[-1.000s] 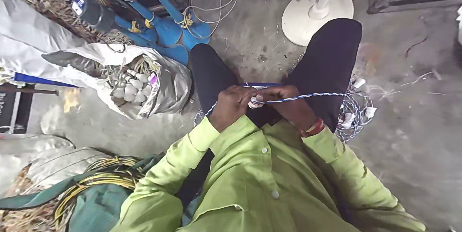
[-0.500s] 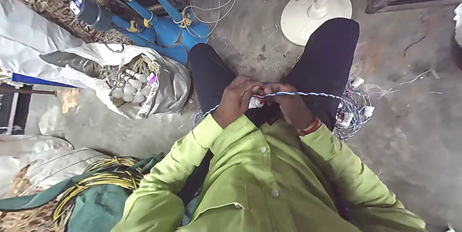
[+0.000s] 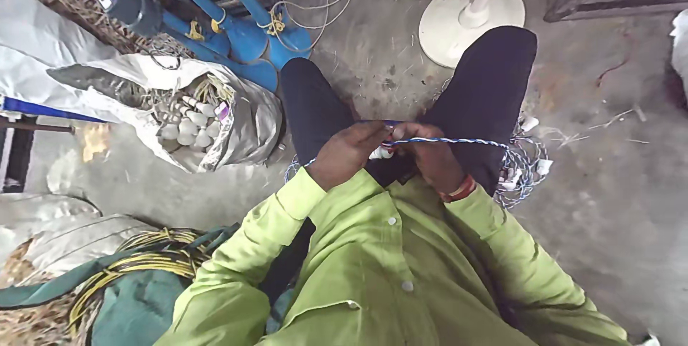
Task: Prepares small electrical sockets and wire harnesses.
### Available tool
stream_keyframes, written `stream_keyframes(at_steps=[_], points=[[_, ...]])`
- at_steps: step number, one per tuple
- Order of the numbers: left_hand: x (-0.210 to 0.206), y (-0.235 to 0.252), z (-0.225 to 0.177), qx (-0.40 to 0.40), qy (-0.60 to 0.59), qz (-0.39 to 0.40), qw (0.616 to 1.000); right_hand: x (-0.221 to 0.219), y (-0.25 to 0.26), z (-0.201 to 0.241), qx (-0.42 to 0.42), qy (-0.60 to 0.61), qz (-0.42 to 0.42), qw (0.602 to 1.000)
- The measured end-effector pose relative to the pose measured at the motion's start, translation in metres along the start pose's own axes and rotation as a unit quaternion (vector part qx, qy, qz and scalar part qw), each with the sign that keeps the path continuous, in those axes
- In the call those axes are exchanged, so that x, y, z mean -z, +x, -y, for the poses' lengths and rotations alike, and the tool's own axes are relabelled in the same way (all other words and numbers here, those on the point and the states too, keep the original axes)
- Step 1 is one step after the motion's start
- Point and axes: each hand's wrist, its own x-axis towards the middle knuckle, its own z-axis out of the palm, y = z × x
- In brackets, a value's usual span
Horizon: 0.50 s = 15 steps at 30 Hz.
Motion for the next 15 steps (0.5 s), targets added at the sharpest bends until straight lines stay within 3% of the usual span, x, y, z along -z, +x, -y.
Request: stream_keyframes(at_steps=[5,10,15], points=[[-0.003,-0.008,0.002,-0.060,0.103,-0.008,0.993,-0.002,-0.006,0.015,-0.019,-0.101,0.012,0.995],[-0.001,-0.014,0.000,-0.074,0.126,0.004,0.989,0.003,-0.002,0.011,0.021,-0.049,0.043,0.998],[-0.007,-0.019,0.005,-0.094,0.137,-0.050,0.985,0.003,-0.001,0.014,-0.005,-0.035,0.054,0.998]])
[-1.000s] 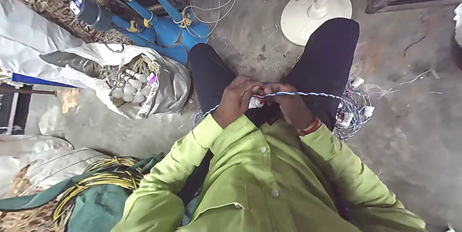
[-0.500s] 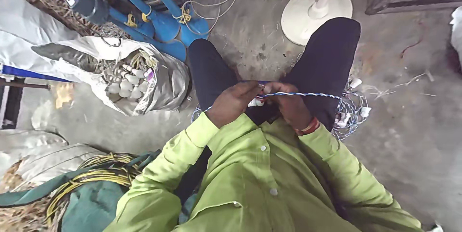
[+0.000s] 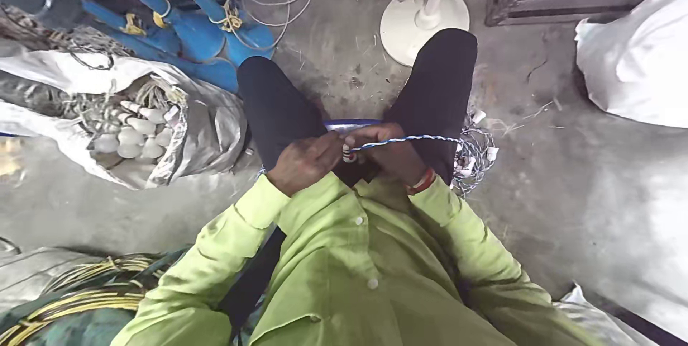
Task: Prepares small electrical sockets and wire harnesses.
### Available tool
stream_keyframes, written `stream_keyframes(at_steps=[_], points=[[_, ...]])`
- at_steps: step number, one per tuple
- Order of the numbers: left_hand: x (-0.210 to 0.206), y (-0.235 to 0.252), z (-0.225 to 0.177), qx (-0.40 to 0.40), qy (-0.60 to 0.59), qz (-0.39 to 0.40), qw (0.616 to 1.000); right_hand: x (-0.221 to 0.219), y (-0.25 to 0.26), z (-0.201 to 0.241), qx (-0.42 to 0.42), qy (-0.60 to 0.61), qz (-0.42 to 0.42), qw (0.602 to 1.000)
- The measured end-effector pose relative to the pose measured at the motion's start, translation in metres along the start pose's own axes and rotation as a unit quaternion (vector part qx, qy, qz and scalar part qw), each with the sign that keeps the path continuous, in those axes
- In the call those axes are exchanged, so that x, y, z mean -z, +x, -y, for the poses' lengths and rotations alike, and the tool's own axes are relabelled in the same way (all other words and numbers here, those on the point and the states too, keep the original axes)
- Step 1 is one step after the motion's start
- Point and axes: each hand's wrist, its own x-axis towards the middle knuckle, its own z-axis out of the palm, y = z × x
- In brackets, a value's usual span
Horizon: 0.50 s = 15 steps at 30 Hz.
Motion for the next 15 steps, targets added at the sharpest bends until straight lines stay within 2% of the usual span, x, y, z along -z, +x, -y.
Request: stream_keyframes(at_steps=[6,15], points=[[-0.004,-0.003,-0.005,-0.015,-0.006,-0.046,0.999,0.004,0.000,0.009,-0.069,0.052,0.040,0.995],[-0.011,0.007,0.000,-0.035,-0.040,-0.087,0.995,0.000,0.000,0.014,-0.134,0.053,0.005,0.989]])
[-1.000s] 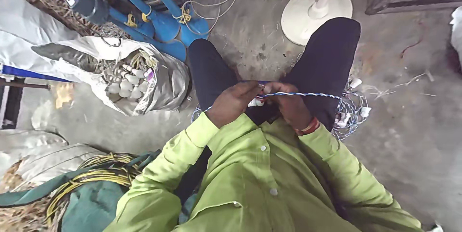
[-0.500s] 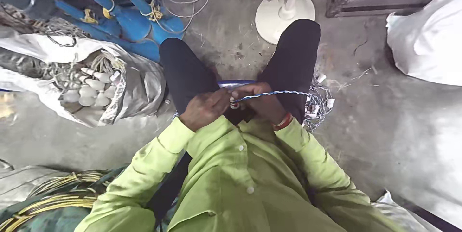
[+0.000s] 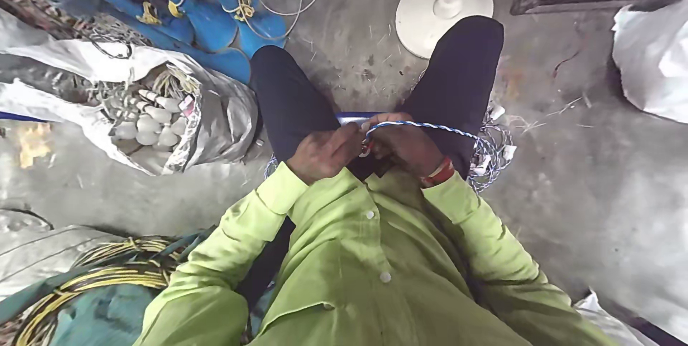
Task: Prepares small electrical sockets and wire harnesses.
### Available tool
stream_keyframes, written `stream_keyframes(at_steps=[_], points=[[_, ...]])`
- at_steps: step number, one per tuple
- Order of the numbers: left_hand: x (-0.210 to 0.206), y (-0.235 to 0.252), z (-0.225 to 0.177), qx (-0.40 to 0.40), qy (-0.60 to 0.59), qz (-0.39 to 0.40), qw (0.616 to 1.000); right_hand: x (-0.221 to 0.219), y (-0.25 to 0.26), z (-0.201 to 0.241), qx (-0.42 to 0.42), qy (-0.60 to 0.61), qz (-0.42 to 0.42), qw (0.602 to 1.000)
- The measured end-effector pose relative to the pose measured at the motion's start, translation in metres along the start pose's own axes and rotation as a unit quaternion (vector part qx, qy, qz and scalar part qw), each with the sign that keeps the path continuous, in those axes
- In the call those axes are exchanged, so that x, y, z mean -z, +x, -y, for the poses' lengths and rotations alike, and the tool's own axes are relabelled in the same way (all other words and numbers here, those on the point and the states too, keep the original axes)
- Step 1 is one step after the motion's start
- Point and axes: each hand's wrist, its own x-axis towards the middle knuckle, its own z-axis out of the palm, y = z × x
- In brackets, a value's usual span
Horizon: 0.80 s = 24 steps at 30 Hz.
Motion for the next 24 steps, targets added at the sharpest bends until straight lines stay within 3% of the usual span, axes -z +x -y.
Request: stream_keyframes(at_steps=[3,7,10,14,18,21,24], points=[[0.002,0.008,-0.002,0.079,-0.016,0.018,0.997,-0.002,0.002,-0.008,0.042,0.019,-0.013,0.999],[0.006,0.016,-0.005,0.250,-0.076,0.089,0.961,-0.003,0.007,-0.019,0.204,-0.026,-0.051,0.977],[0.007,0.022,-0.011,0.287,-0.077,0.138,0.945,0.001,0.013,-0.027,0.285,-0.010,-0.007,0.958],[0.007,0.020,-0.007,0.291,-0.056,0.148,0.944,0.002,0.010,-0.023,0.229,-0.003,0.031,0.973],[0.012,0.022,-0.003,0.296,-0.065,0.091,0.949,-0.002,0.014,-0.029,0.217,-0.064,-0.006,0.974],[0.020,0.032,-0.006,0.346,-0.141,0.082,0.924,-0.002,0.014,-0.031,0.231,-0.089,-0.030,0.968],[0.020,0.034,-0.003,0.402,-0.235,0.079,0.882,-0.001,0.014,-0.035,0.268,-0.194,-0.074,0.941]])
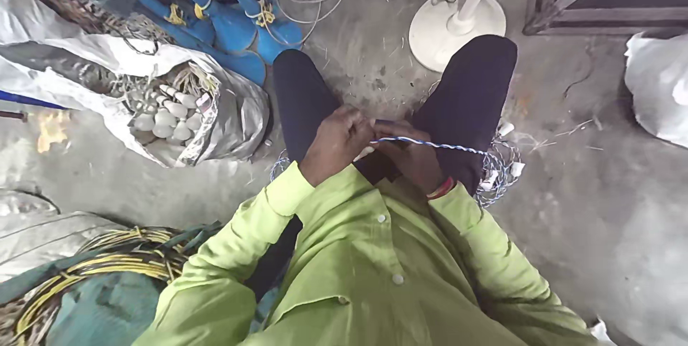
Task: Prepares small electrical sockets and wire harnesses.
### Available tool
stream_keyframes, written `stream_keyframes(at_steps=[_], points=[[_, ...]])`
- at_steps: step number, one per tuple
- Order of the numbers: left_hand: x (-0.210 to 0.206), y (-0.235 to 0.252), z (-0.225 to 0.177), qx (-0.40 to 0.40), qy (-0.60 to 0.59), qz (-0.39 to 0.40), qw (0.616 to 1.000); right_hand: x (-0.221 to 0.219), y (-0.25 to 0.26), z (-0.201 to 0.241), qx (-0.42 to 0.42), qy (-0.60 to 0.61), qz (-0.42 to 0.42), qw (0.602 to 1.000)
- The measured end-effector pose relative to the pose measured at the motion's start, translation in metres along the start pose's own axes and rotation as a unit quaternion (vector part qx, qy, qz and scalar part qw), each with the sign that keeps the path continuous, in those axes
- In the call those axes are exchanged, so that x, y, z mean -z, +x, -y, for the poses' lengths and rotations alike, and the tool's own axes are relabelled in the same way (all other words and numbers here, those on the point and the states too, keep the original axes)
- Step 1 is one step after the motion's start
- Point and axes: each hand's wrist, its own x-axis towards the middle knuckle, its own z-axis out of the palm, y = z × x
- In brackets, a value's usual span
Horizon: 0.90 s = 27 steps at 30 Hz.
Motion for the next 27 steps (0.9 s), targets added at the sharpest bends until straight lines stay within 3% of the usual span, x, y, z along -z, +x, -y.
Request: stream_keyframes(at_steps=[4,7,13,15,17,19,21,24,27], points=[[-0.003,0.003,-0.001,0.107,-0.211,-0.004,0.972,-0.007,0.004,0.003,0.059,-0.158,-0.052,0.984],[0.003,0.002,-0.012,0.142,-0.274,-0.007,0.951,-0.010,0.006,0.004,0.058,-0.213,-0.080,0.972],[0.035,-0.011,-0.041,0.129,-0.310,-0.009,0.942,-0.009,0.006,0.006,0.029,-0.318,-0.051,0.946],[0.059,0.000,-0.053,0.055,-0.375,-0.061,0.923,-0.010,0.004,-0.003,0.002,-0.342,-0.003,0.940],[0.089,0.010,-0.068,-0.093,-0.297,-0.120,0.943,-0.011,0.002,0.000,-0.014,-0.305,0.014,0.952],[0.102,0.013,-0.073,-0.155,-0.212,-0.168,0.950,-0.008,0.005,0.007,-0.019,-0.230,-0.017,0.973],[0.090,0.010,-0.057,-0.121,-0.141,-0.153,0.971,-0.005,0.007,0.006,-0.011,-0.193,-0.037,0.981],[0.054,0.007,-0.018,0.001,-0.015,-0.047,0.999,-0.003,0.006,0.000,0.000,-0.168,-0.037,0.985],[0.029,0.005,0.006,0.094,-0.044,0.056,0.993,0.001,0.005,0.001,-0.012,-0.151,-0.042,0.988]])
